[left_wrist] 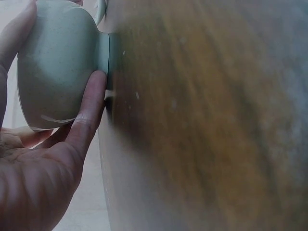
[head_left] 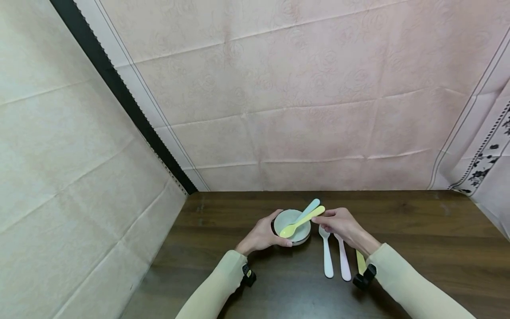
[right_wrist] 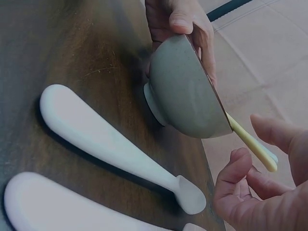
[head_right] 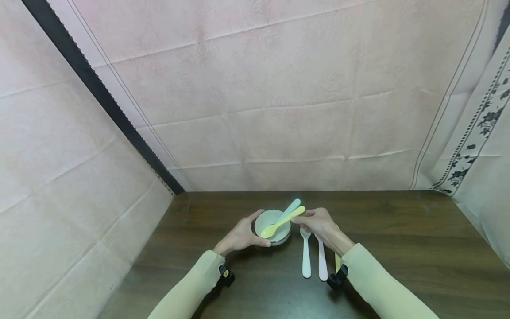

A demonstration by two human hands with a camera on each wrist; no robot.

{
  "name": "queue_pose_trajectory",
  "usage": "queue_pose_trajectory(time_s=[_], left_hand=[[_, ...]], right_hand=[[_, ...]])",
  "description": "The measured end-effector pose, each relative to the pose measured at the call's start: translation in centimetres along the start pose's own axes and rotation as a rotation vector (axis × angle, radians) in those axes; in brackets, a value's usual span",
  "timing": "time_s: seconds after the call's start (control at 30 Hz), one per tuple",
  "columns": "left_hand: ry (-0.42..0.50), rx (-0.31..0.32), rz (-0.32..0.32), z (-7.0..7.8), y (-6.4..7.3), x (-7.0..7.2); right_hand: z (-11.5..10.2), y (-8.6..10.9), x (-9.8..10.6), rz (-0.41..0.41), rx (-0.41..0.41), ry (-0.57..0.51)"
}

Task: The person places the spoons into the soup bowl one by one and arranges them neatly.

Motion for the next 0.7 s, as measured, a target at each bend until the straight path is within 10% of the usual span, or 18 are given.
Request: queue_pose_trajectory(time_s=[0.7], left_hand=[[0.014,-0.008,0.001,0.0,0.1,-0.1]], right_hand=[[0.1,2.4,2.3,0.071,0.042,0.074]])
Point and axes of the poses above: each hand's wrist, its own y-axis away from the middle knuckle, its own x-axis out of the back of the hand, z = x × y, the point moved 10 cm from there along -y, towards the middle knuckle, and after that the axes turned 2 degrees about -z, right-handed, at the moved point
